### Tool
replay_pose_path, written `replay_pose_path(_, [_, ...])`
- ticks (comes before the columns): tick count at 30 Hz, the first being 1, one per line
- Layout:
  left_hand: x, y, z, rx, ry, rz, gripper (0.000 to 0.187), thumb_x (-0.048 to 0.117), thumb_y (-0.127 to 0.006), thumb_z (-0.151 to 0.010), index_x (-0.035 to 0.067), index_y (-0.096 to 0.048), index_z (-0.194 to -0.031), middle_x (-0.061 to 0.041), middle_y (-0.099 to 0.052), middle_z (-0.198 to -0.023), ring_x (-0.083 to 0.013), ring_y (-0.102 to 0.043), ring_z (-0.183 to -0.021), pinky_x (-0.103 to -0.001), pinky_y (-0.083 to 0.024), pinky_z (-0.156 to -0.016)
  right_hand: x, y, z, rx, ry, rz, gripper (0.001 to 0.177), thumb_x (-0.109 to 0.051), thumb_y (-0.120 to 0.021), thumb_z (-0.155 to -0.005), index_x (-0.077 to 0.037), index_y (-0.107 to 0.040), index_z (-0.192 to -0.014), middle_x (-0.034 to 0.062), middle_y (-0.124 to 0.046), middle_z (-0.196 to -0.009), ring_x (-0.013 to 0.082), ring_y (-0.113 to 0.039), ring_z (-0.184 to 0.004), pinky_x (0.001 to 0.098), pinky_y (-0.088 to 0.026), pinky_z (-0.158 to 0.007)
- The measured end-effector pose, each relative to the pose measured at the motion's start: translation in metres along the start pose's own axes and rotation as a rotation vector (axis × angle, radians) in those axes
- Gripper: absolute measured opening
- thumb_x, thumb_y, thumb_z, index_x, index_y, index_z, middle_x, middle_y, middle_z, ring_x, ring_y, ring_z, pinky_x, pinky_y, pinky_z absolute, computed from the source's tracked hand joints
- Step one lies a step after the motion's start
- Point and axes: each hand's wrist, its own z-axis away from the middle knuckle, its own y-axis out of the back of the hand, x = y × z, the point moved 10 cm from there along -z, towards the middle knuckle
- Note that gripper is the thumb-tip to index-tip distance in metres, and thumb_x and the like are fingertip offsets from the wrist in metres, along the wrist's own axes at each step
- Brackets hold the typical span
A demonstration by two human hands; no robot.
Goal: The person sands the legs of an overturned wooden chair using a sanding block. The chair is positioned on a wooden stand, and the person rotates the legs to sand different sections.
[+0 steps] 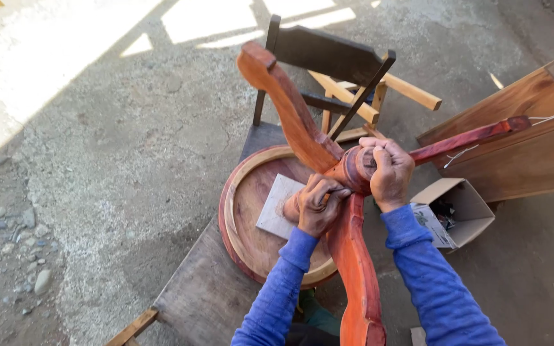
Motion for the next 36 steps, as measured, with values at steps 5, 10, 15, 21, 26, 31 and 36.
replay_pose_path(5, [-0.04, -0.001, 0.018, 0.022, 0.022, 0.02, 0.012, -0.001, -0.077, -0.083, 0.004, -0.068, -0.086, -0.009, -0.069, -0.089, -0.027, -0.068, -0.083, -0.037, -0.054, -0.076, 0.008, -0.002, -0.007, 0.005, -0.008, -0.075, 0.029, -0.011, -0.048, -0.098, 0.003, -0.073, -0.103, 0.0097, -0.076, -0.105, 0.0151, -0.071, -0.096, 0.0278, -0.055, -0.091])
replay_pose_path(10, [-0.014, 0.0, 0.012, 0.01, -0.015, 0.001, 0.013, -0.003, -0.076, -0.081, 0.004, -0.067, -0.086, -0.01, -0.068, -0.089, -0.029, -0.067, -0.084, -0.037, -0.054, -0.076, 0.012, 0.002, 0.002, 0.006, -0.048, -0.029, 0.03, -0.011, -0.048, -0.099, 0.003, -0.074, -0.104, 0.0112, -0.075, -0.102, 0.016, -0.068, -0.094, 0.0282, -0.054, -0.089])
replay_pose_path(15, [-0.044, 0.0, 0.019, 0.053, 0.066, 0.022, 0.016, -0.002, -0.079, -0.082, 0.003, -0.064, -0.086, -0.011, -0.066, -0.087, -0.0291, -0.066, -0.082, -0.037, -0.053, -0.076, 0.005, -0.002, -0.011, 0.013, -0.006, -0.061, 0.03, -0.011, -0.048, -0.097, 0.004, -0.073, -0.102, 0.0118, -0.076, -0.105, 0.0163, -0.07, -0.097, 0.0284, -0.055, -0.092])
replay_pose_path(21, [-0.028, -0.001, 0.019, 0.033, -0.068, 0.007, 0.012, -0.002, -0.076, -0.082, 0.005, -0.066, -0.087, -0.01, -0.068, -0.09, -0.0307, -0.064, -0.085, -0.038, -0.053, -0.077, 0.004, -0.005, -0.01, -0.013, -0.045, -0.071, 0.031, -0.012, -0.047, -0.099, 0.003, -0.074, -0.104, 0.0125, -0.076, -0.104, 0.0162, -0.069, -0.094, 0.0283, -0.055, -0.091])
replay_pose_path(26, [-0.087, 0.014, 0.049, 0.051, 0.182, -0.08, 0.016, 0.002, -0.082, -0.081, 0.003, -0.066, -0.081, -0.01, -0.065, -0.083, -0.0269, -0.065, -0.076, -0.036, -0.051, -0.069, 0.006, -0.003, -0.009, -0.002, -0.007, -0.06, 0.031, -0.011, -0.047, -0.098, 0.003, -0.073, -0.102, 0.0138, -0.077, -0.107, 0.0165, -0.07, -0.095, 0.029, -0.056, -0.09])
replay_pose_path(31, [-0.064, 0.012, 0.032, 0.047, 0.249, 0.047, 0.014, 0.005, -0.082, -0.084, 0.003, -0.068, -0.083, -0.008, -0.067, -0.082, -0.0223, -0.067, -0.075, -0.034, -0.054, -0.069, 0.003, -0.003, -0.01, -0.007, -0.001, -0.045, 0.031, -0.01, -0.046, -0.097, 0.003, -0.073, -0.102, 0.013, -0.077, -0.107, 0.0167, -0.072, -0.098, 0.0292, -0.056, -0.092])
replay_pose_path(36, [0.022, 0.001, -0.023, 0.003, -0.019, 0.076, 0.012, 0.002, -0.081, -0.084, 0.003, -0.069, -0.089, -0.008, -0.068, -0.088, -0.0216, -0.065, -0.086, -0.034, -0.053, -0.079, 0.002, -0.004, -0.01, -0.004, -0.009, -0.04, 0.031, -0.009, -0.045, -0.098, 0.003, -0.073, -0.102, 0.0117, -0.076, -0.106, 0.0161, -0.07, -0.096, 0.0285, -0.055, -0.09])
